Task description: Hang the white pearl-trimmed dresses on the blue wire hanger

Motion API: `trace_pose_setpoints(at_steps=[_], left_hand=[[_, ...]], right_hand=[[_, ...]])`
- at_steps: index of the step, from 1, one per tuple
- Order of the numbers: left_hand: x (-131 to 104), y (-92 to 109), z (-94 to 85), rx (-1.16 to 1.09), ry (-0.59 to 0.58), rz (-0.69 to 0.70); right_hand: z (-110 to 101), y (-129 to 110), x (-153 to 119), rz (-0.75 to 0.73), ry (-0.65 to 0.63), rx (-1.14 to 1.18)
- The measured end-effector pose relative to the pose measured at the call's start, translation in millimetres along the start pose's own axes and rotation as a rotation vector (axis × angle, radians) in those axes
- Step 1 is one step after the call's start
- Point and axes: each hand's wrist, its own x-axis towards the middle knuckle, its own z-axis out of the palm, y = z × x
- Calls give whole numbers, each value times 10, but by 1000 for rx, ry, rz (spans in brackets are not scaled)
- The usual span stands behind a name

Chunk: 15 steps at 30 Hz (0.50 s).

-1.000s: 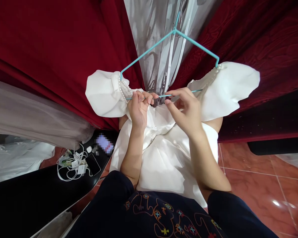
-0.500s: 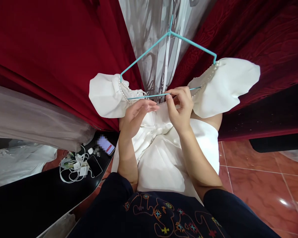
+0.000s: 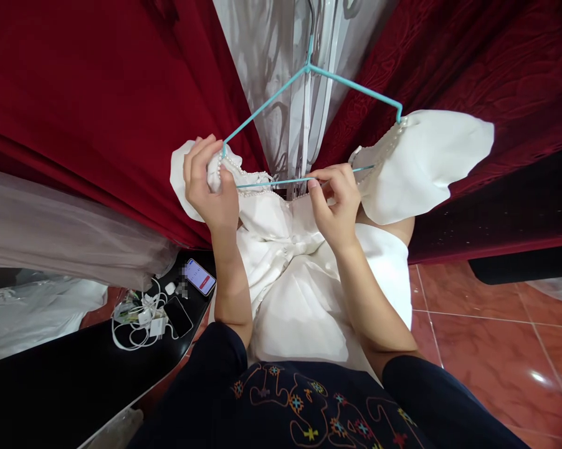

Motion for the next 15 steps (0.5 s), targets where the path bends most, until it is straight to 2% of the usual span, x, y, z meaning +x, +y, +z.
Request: trace_pose_setpoints(at_steps=[3,5,8,10,13,15], left_hand=[[62,-15,46,-26,119,-51],[171,-26,9,-20,176,-75],[352,-102,-158,-24,235,-44],[404,-204,-304,-50,260,-75],[300,-377,-485,-22,373,-112],[131,-454,-542,-9,390,-155]], right_hand=[[-20,16,22,15,-4,-28],[-46,13,31,11,-5,-29],[-81,-14,27,11,-37,-33],[-85,-35,20,21,-59,-36],[-53,-59,13,24,-49,-25],[-20,-71,10,29,-45,-9]])
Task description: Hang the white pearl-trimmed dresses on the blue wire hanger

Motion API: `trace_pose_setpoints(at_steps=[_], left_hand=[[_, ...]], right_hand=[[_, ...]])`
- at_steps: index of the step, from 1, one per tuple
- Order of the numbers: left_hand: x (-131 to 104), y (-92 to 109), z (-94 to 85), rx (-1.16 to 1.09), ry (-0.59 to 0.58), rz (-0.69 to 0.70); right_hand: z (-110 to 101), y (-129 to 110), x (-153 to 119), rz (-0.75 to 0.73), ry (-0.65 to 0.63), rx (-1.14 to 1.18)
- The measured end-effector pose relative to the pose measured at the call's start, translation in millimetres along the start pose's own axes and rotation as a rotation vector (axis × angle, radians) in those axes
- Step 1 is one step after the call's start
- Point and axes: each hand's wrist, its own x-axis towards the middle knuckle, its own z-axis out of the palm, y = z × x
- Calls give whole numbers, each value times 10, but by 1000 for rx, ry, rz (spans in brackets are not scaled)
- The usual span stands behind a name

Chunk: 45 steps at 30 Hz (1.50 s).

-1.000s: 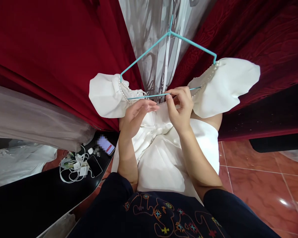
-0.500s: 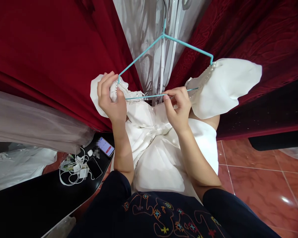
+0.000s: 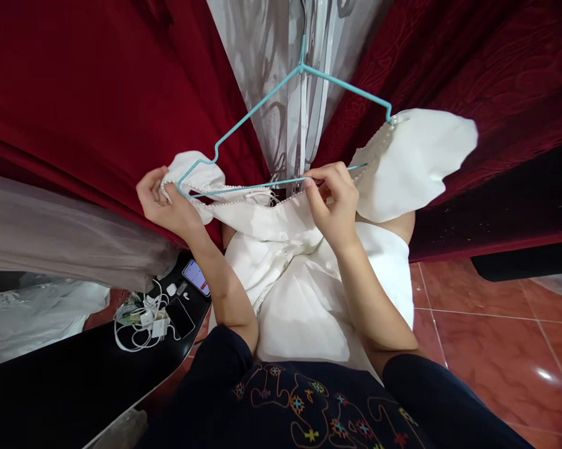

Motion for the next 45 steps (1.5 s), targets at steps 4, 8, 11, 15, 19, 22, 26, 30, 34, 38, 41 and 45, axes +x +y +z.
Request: trace_pose_setpoints(at_steps=[4,8,11,15,19,22,26,30,34,38,41,45], left_hand=[[-364,-43,-75,49,-74,-60],[-669,99,68,43,-329,-112],[-836,229,220,-65,-552,-251],[-996,358,365,-269,-577,-373],[-1084,448,429,-318,-532,-408],[-1129,490,463,-362,-517,-389],[-1173,520,518,-357,-458,-395],[-1180,536,569,-324,-392,-399],[-1174,562,598,-315,-350,-428],[-1147,585,588,-319,-338,-423],[-1106,581,565,-339,-344,-382],[-1082,572,551,-294,-341,-405]], right_hand=[[49,-17,-8,34,-33,15],[69,0,-8,37,-11,14],[85,16,-5,14,17,24],[99,10,-17,0,21,44],[75,-10,-29,-27,36,88],[7,-53,-19,-16,-28,51],[-187,-99,72,-64,116,3],[-428,37,273,-301,395,-168],[-561,286,427,-352,279,-203],[-594,374,495,-254,303,-126],[-633,349,584,-209,395,-16],[-803,448,758,-227,535,29]])
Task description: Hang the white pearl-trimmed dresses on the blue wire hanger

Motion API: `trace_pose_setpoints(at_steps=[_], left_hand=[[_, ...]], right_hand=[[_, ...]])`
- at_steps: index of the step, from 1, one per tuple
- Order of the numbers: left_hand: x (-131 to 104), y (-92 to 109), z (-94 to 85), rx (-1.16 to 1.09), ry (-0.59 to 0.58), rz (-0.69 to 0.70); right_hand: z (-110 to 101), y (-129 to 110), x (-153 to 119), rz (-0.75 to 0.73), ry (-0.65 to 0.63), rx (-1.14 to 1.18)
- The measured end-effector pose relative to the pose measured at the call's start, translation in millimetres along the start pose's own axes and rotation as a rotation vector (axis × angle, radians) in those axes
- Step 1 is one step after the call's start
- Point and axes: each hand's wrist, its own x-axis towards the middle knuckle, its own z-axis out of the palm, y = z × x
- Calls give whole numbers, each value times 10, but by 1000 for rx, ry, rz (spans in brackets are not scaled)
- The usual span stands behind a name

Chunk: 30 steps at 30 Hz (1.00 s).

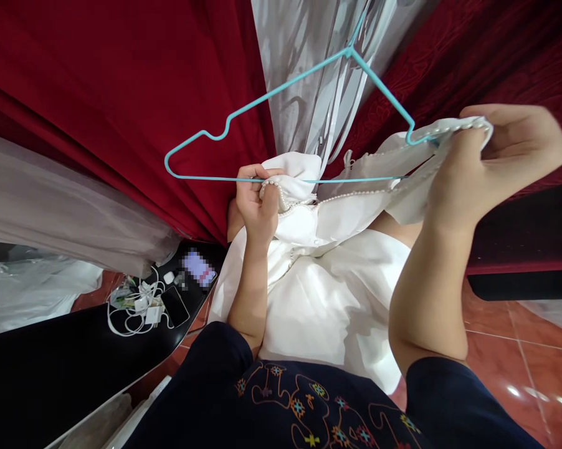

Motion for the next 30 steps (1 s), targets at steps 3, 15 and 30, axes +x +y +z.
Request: trace_pose_setpoints(at_steps=[3,15,30], left_hand=[[-18,-14,18,4,-25,-8],[-25,-285,94,-21,-34,144],[26,-286,-175,55,-264,4]], right_hand=[[-165,249,118,36,28,-86],[-368,32,-632,360,-276,-205],[167,-442,-845,26,-474,-36]])
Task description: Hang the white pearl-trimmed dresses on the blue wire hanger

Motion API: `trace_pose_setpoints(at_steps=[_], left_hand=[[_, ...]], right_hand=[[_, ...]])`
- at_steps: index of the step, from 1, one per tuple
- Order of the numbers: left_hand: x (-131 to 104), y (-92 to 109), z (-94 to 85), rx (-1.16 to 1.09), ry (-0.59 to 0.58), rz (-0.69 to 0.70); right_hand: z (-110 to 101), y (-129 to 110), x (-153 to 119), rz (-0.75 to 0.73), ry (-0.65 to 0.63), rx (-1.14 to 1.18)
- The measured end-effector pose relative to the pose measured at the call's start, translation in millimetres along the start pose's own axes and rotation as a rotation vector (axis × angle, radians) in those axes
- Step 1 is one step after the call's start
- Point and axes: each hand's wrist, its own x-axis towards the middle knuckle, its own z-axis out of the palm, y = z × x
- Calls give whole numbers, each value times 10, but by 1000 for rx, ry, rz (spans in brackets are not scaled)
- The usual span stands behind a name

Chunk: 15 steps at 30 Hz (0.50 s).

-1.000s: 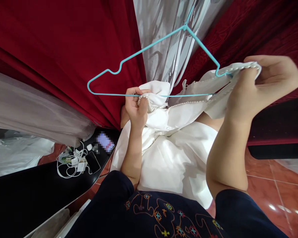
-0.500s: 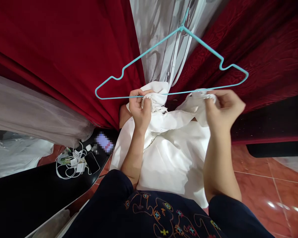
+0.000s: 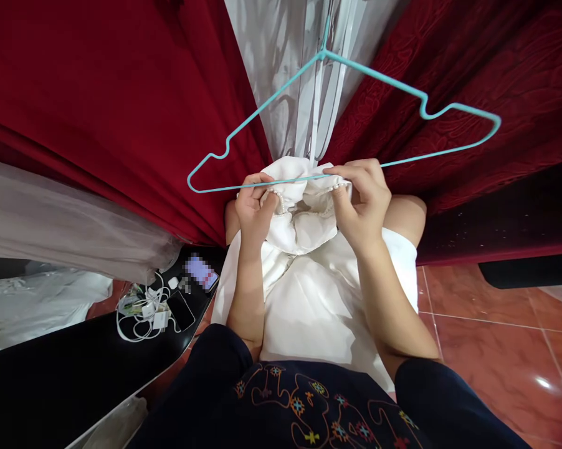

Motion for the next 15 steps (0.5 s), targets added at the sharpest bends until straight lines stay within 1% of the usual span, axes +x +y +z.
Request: trace_pose_setpoints(at_steps=[2,3,4,6,8,9,11,13,15], left_hand=[[15,-48,-149,104,-67,-22],[29,-75,-232,171,-75,-36],[47,-101,-318,240,-59,-54],[92,-133,-489,353,36,-95],[144,-119,-644,426,188,-90],[172,-91,-711,454,265,-56],[234,5,-822,495,391,58],[310,132,-902,508,473,186],[396,268,-962,488,529,291]], right_hand=[[-46,48,3,-6,16,-8],[-71,71,6,-4,16,-13],[-95,93,10,1,11,-18],[-133,129,14,13,-1,-23],[-152,152,13,19,-9,-23],[-154,157,11,25,-12,-22],[-142,157,7,37,-18,-20],[-119,145,3,42,-30,-17],[-99,129,-1,30,-38,-3]])
